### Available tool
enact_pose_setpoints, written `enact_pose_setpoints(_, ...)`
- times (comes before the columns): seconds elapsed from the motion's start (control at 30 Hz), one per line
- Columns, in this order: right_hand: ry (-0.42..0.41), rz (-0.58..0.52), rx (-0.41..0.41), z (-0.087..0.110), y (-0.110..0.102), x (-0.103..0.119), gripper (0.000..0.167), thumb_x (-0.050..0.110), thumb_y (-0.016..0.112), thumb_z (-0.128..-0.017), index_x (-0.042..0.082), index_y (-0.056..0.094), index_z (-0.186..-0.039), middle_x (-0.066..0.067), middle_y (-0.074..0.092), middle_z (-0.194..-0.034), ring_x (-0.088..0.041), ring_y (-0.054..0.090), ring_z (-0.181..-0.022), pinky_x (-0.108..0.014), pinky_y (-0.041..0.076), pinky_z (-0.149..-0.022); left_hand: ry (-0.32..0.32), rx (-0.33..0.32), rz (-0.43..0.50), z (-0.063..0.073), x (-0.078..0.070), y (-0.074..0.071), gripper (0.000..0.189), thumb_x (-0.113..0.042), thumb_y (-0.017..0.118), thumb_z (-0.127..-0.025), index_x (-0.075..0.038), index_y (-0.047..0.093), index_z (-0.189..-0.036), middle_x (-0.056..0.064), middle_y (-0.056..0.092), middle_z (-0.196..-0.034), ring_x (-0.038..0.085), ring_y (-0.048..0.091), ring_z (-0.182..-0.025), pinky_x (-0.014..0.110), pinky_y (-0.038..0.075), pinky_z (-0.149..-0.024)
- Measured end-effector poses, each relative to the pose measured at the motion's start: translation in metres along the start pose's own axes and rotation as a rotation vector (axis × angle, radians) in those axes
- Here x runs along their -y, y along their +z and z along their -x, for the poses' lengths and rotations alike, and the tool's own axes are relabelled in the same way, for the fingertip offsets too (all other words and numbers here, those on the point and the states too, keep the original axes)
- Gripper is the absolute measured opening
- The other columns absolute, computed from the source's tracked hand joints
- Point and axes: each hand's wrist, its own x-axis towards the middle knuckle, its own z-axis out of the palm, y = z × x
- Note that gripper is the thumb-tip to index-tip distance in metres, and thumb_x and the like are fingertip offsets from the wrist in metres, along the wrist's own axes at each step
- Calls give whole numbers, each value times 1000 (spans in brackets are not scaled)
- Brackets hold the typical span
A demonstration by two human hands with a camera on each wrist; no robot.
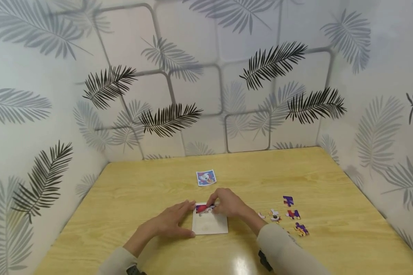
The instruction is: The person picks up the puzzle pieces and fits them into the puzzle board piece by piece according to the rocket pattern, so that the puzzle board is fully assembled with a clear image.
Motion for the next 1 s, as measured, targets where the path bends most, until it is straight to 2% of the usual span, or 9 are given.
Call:
enact_pose_setpoints(0.37, 45, -11, -8, -2, 3, 2, 25, -6, 77, -78, 14, 80, -94, 1, 71, -100, -21, 61, -102, -46, 51, -93, 0, 7, 13, 2, 1, -2, 97, -64, 70, -82, -21, 28, -158, 11, 27, -165, 36, 28, -151, 57, 27, -121)
enact_pose_setpoints(0.6, 116, -32, -8, -3, 1, 4, 23, -2, 81, -76, 18, 81, -88, 3, 70, -104, -21, 61, -107, -47, 50, -97, 9, 8, 9, 1, 1, 0, 97, -64, 69, -83, -20, 27, -158, 11, 27, -165, 36, 28, -151, 56, 27, -121)
enact_pose_setpoints(1.0, 125, -15, -29, -3, 1, 4, 20, 0, 83, -74, 17, 82, -85, 5, 69, -96, -18, 59, -99, -39, 49, -87, 13, 15, 15, 0, 0, 0, 97, -62, 70, -84, -19, 26, -159, 11, 26, -165, 36, 26, -151, 57, 25, -122)
